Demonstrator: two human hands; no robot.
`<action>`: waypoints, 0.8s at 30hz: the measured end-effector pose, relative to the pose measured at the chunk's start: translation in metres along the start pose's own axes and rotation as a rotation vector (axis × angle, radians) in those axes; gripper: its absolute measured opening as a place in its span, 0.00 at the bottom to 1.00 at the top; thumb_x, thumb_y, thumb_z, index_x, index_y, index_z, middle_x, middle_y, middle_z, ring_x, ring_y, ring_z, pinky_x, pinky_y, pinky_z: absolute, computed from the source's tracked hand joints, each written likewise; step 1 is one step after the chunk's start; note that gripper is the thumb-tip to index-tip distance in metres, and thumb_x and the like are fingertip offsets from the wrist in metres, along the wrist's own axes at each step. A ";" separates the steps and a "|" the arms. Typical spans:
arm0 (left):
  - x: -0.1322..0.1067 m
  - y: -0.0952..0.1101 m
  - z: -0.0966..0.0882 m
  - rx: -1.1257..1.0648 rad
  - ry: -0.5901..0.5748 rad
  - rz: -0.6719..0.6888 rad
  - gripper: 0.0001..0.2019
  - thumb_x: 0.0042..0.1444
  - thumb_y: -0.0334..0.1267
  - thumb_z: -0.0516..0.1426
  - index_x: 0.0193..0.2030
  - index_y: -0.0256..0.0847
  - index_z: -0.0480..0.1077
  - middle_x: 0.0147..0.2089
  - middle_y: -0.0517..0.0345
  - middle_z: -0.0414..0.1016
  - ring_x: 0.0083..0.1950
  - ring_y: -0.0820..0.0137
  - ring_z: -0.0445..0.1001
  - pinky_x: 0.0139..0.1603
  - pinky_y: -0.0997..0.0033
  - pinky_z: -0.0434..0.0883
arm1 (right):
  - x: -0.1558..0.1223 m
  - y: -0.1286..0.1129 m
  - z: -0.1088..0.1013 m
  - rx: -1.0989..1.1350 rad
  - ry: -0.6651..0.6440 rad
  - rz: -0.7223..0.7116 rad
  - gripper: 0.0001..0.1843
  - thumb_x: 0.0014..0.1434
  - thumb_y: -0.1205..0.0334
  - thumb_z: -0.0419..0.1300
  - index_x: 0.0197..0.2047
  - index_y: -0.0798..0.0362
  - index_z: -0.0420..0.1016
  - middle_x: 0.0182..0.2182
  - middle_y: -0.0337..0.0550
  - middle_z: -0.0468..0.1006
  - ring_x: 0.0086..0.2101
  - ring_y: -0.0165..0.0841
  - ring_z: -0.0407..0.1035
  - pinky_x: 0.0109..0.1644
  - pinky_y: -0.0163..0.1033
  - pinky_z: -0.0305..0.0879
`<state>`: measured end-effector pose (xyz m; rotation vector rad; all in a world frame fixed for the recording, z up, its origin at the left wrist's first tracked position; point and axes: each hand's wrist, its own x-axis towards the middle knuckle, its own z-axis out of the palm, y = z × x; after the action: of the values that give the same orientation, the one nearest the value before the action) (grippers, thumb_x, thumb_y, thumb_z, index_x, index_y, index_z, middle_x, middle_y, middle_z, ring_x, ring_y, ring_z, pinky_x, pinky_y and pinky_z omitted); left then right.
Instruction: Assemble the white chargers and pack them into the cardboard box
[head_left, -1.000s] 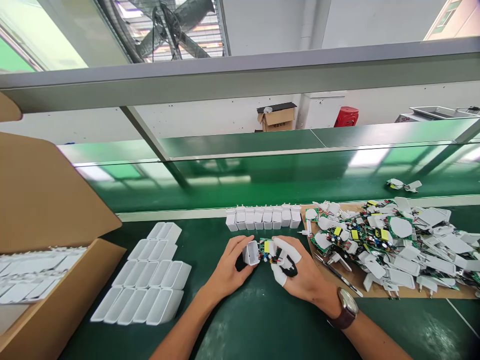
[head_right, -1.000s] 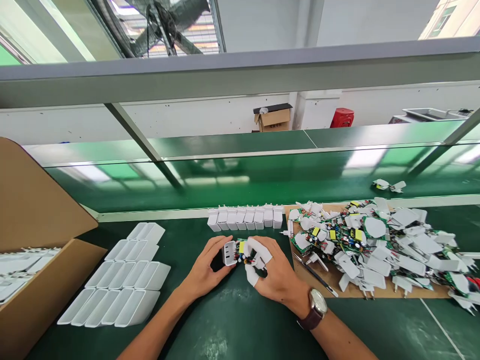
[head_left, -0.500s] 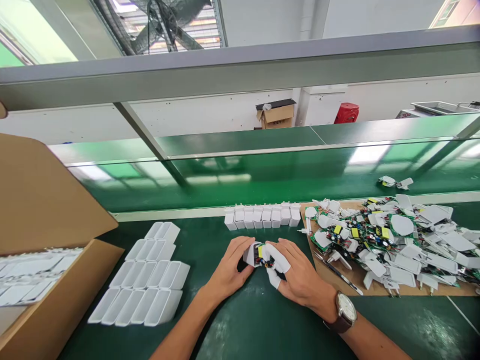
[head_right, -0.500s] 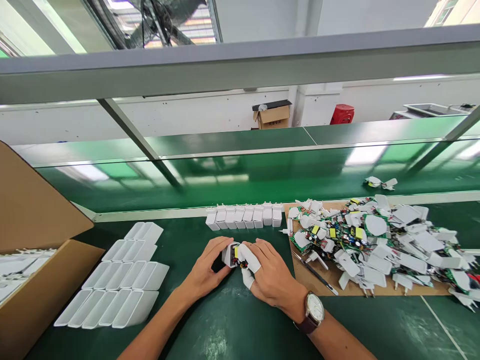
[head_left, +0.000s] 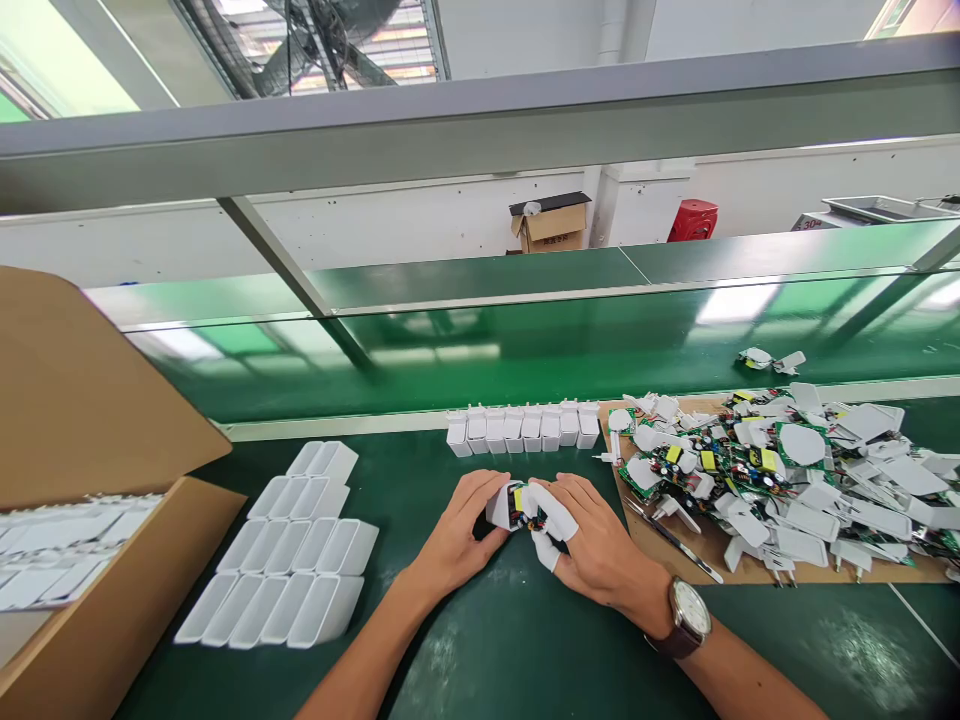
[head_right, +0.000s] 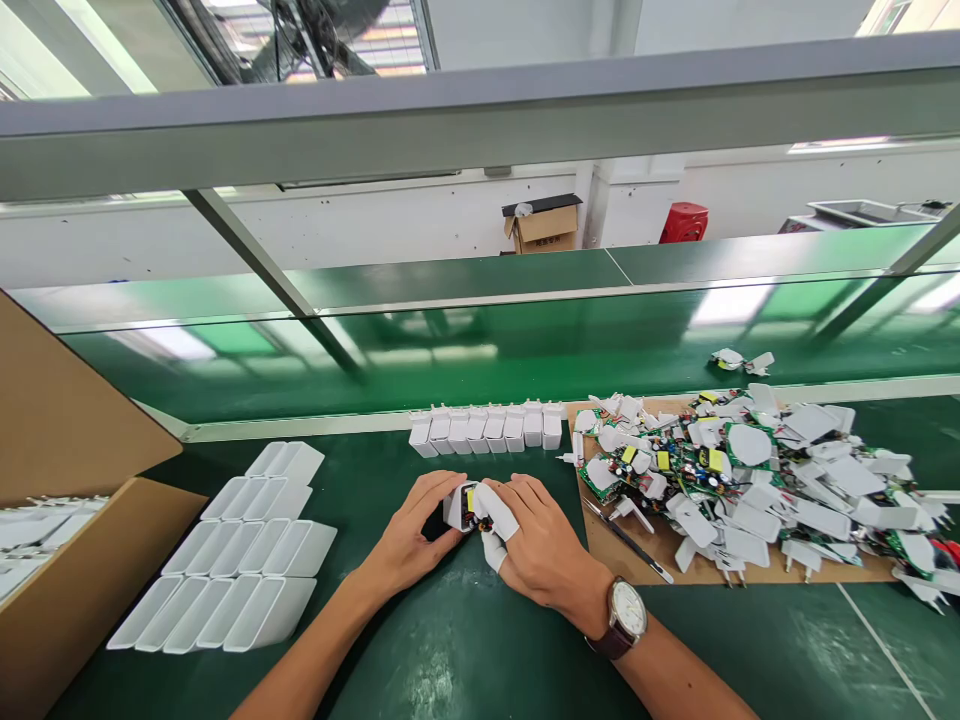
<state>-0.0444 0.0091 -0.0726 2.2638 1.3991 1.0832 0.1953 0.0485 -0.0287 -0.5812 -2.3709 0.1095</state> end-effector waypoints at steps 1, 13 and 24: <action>0.000 0.000 0.000 -0.001 -0.001 0.001 0.29 0.65 0.30 0.59 0.70 0.48 0.59 0.62 0.44 0.71 0.63 0.56 0.71 0.63 0.47 0.74 | 0.000 0.000 -0.001 0.001 0.000 0.002 0.37 0.62 0.74 0.52 0.73 0.60 0.51 0.53 0.59 0.79 0.49 0.48 0.74 0.57 0.59 0.74; 0.002 0.003 -0.002 -0.008 0.008 -0.007 0.25 0.65 0.33 0.61 0.67 0.46 0.63 0.60 0.46 0.72 0.61 0.58 0.72 0.60 0.53 0.76 | -0.005 0.005 0.006 0.018 -0.024 0.001 0.37 0.63 0.73 0.53 0.74 0.62 0.50 0.55 0.60 0.77 0.50 0.49 0.72 0.57 0.61 0.73; 0.002 -0.001 0.001 -0.080 -0.024 -0.016 0.28 0.64 0.32 0.62 0.69 0.48 0.62 0.61 0.45 0.71 0.62 0.57 0.71 0.62 0.50 0.74 | 0.000 0.007 0.004 0.025 -0.033 0.008 0.37 0.64 0.72 0.53 0.75 0.59 0.49 0.53 0.57 0.79 0.49 0.47 0.73 0.59 0.60 0.73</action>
<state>-0.0441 0.0119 -0.0728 2.1981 1.3380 1.0837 0.1955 0.0555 -0.0335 -0.5808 -2.3962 0.1529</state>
